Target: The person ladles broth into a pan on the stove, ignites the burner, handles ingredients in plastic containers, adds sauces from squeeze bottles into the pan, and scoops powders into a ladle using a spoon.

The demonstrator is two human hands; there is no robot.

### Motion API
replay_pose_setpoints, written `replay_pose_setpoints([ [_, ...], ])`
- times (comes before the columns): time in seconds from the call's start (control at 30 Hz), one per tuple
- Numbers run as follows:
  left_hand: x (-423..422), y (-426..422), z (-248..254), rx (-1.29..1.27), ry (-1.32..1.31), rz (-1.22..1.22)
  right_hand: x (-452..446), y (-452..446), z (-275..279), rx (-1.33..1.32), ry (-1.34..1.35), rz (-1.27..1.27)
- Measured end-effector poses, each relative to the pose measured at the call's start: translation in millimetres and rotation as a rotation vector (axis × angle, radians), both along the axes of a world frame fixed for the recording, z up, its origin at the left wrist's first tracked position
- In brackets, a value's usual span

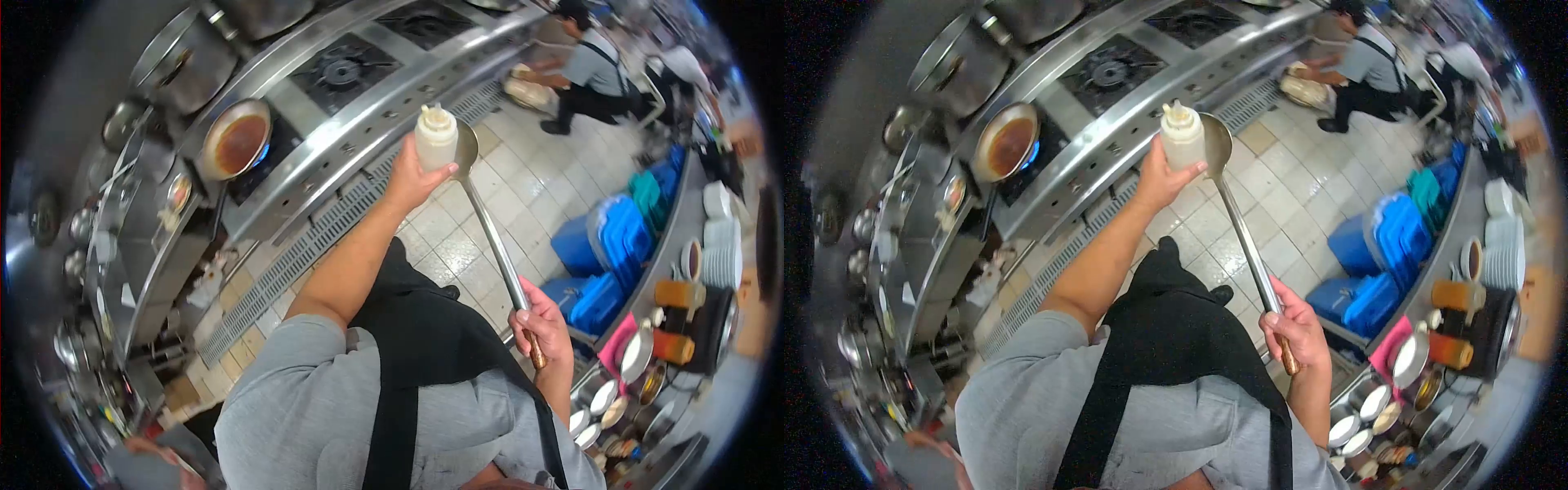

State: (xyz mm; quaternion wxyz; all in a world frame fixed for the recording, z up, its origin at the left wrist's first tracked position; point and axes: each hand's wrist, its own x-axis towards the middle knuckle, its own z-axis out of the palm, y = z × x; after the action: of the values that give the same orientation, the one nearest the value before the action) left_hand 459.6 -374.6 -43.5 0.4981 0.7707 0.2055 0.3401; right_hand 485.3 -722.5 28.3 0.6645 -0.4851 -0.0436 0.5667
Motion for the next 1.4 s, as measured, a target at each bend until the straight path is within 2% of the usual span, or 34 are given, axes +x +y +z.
replay_pose_setpoints([
  [0.13, -82.6, 57.0, 23.8, -0.180, -0.077, 0.100, 0.7, 76.0, 9.6, 0.008, -0.084, 0.152],
  [0.2, -134.4, 93.9, 41.0, -0.151, 0.181, 0.260, -6.6, 123.0, 14.5, 0.055, -0.136, 0.266],
  [0.27, -182.9, 135.8, 44.5, 0.020, 0.334, 0.413, -16.2, 168.8, 10.8, 0.058, -0.144, 0.324],
  [0.33, -226.2, 175.6, 54.3, 0.082, 0.397, 0.444, -30.0, 217.6, 6.7, 0.081, -0.159, 0.396],
  [0.4, -265.8, 211.9, 63.8, 0.140, 0.691, 0.507, -47.3, 267.4, 2.5, 0.093, -0.172, 0.454],
  [0.43, -281.8, 228.2, 71.5, 0.133, 0.688, 0.520, -58.0, 291.4, 1.1, 0.104, -0.154, 0.476],
  [0.5, -306.1, 255.7, 80.5, 0.119, 1.020, 0.439, -77.9, 333.8, -3.9, 0.113, -0.097, 0.496],
  [0.53, -315.1, 266.5, 82.1, 0.112, 1.026, 0.446, -85.2, 352.5, -7.8, 0.111, -0.092, 0.506],
  [0.63, -338.6, 295.2, 85.8, 0.171, 1.273, 0.431, -106.3, 397.5, -14.7, 0.118, 0.037, 0.497],
  [0.83, -365.1, 327.4, 83.5, 0.200, 1.394, 0.388, -111.4, 445.5, -24.2, 0.083, 0.079, 0.523],
  [1.4, -384.2, 334.9, 87.1, 0.118, 1.304, 0.479, -86.6, 482.3, -16.4, 0.052, 0.120, 0.600],
])
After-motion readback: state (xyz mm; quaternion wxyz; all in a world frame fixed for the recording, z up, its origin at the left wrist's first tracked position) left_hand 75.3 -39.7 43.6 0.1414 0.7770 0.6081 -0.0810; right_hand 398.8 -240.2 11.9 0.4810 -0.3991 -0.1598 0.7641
